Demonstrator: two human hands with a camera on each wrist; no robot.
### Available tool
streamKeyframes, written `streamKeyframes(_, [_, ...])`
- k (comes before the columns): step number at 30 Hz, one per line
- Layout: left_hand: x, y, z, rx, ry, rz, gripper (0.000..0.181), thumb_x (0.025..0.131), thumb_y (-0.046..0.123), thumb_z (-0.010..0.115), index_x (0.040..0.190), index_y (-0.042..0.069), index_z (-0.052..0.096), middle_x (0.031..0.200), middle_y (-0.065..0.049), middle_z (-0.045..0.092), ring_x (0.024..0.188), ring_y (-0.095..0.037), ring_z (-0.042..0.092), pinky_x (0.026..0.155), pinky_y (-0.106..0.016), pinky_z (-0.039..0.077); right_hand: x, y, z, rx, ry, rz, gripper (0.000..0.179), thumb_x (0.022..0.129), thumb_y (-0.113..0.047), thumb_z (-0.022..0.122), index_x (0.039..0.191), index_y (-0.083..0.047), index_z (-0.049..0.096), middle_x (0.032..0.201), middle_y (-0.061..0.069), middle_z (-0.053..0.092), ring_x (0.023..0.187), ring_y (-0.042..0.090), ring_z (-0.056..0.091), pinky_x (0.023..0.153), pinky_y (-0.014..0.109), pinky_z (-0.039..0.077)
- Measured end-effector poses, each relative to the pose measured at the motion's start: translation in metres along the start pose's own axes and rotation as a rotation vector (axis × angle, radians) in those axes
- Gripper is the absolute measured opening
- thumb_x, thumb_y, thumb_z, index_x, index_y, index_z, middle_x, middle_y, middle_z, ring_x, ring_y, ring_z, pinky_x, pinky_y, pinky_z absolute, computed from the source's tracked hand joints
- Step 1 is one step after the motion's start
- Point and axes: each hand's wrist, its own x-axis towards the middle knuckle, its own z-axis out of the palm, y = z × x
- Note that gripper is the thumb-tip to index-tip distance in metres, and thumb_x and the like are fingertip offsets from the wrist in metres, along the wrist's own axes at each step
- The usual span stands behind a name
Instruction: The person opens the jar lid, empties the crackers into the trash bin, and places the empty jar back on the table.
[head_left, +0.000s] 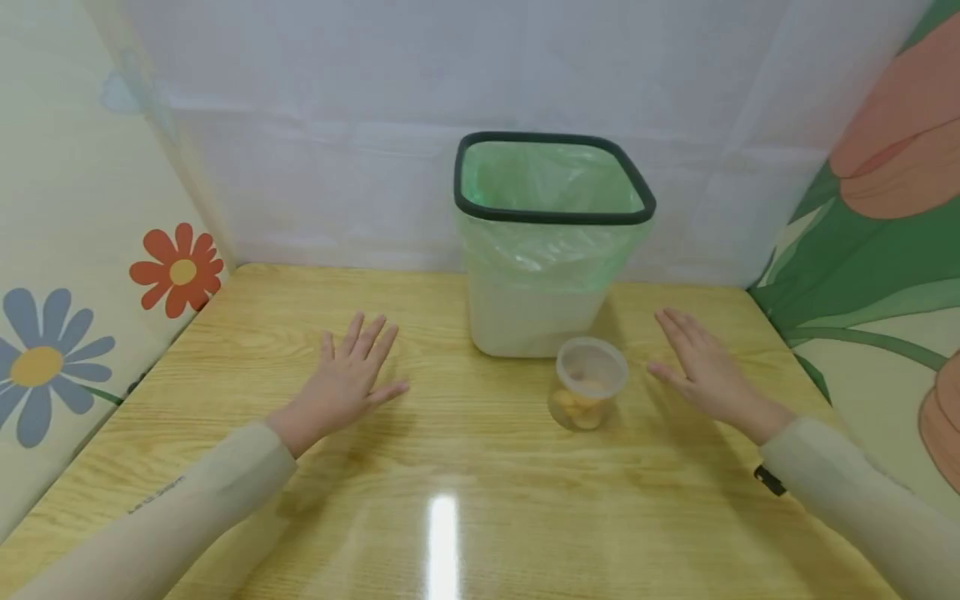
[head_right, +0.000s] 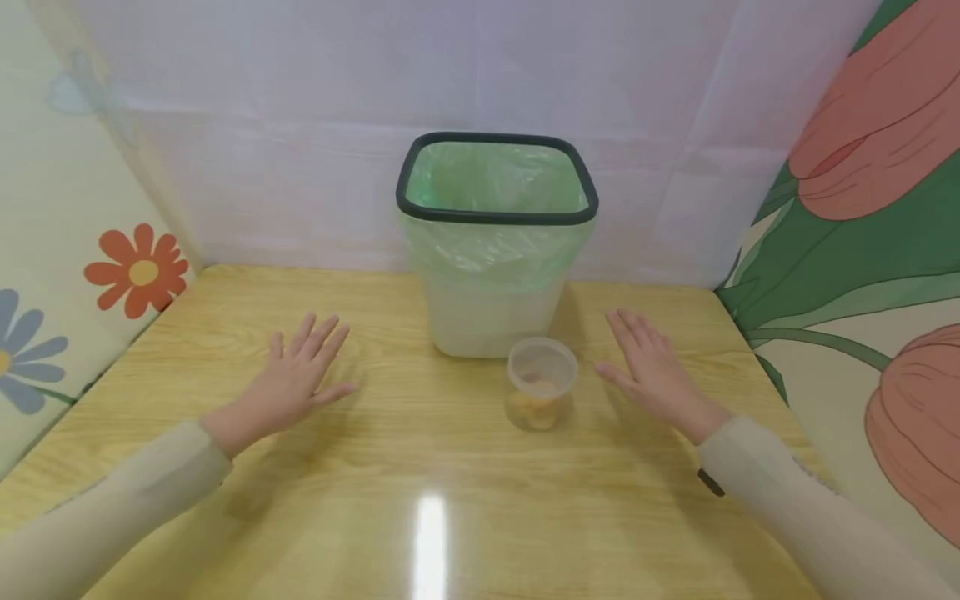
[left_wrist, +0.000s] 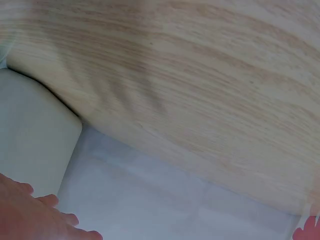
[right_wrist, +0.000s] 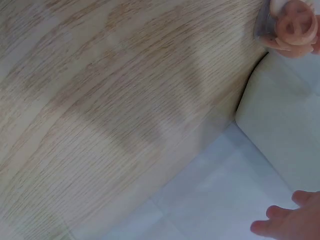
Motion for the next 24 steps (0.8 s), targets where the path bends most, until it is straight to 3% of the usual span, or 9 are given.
streamKeyframes(3, [-0.001,0.002,0.002,-0.024,0.001,0.006,0.084,0.096,0.045,0.056,0.152,-0.004,0.017,0.157,-0.028,0.01,0.143,-0.048,-0.001,0.101,-0.079,0.007,0.0,0.0,0.003,0.045,0.003,-0.012,0.077,0.099,-0.034,0.056,0.15,0.008,0.017,0.15,0.036,0.019,0.135,0.056,0.018,0.107,0.069,0.017])
streamKeyframes(11, [0.003,0.012,0.006,-0.096,0.003,0.019,0.082,0.097,0.042,0.057,0.151,-0.005,0.018,0.157,-0.027,0.012,0.143,-0.049,0.003,0.102,-0.077,0.01,-0.002,-0.008,0.008,0.167,-0.055,0.059,0.089,0.096,-0.033,0.062,0.152,0.006,0.005,0.153,0.036,0.009,0.138,0.054,0.012,0.108,0.068,0.015])
streamKeyframes(17, [0.007,0.018,0.007,-0.142,-0.009,0.028,0.081,0.098,0.042,0.056,0.152,-0.003,0.017,0.157,-0.026,0.012,0.143,-0.047,0.001,0.104,-0.075,0.007,-0.003,-0.012,0.012,0.244,-0.052,0.089,0.095,0.093,-0.028,0.067,0.151,0.008,0.002,0.153,0.035,0.011,0.138,0.054,0.014,0.108,0.068,0.017])
streamKeyframes(24, [0.009,0.023,0.01,-0.126,-0.005,0.064,0.081,0.098,0.042,0.056,0.152,-0.004,0.017,0.156,-0.027,0.015,0.143,-0.047,0.004,0.104,-0.075,0.009,-0.005,-0.016,0.017,0.339,-0.051,0.101,0.101,0.088,-0.022,0.073,0.151,0.009,0.0,0.152,0.037,0.013,0.137,0.055,0.012,0.106,0.07,0.015])
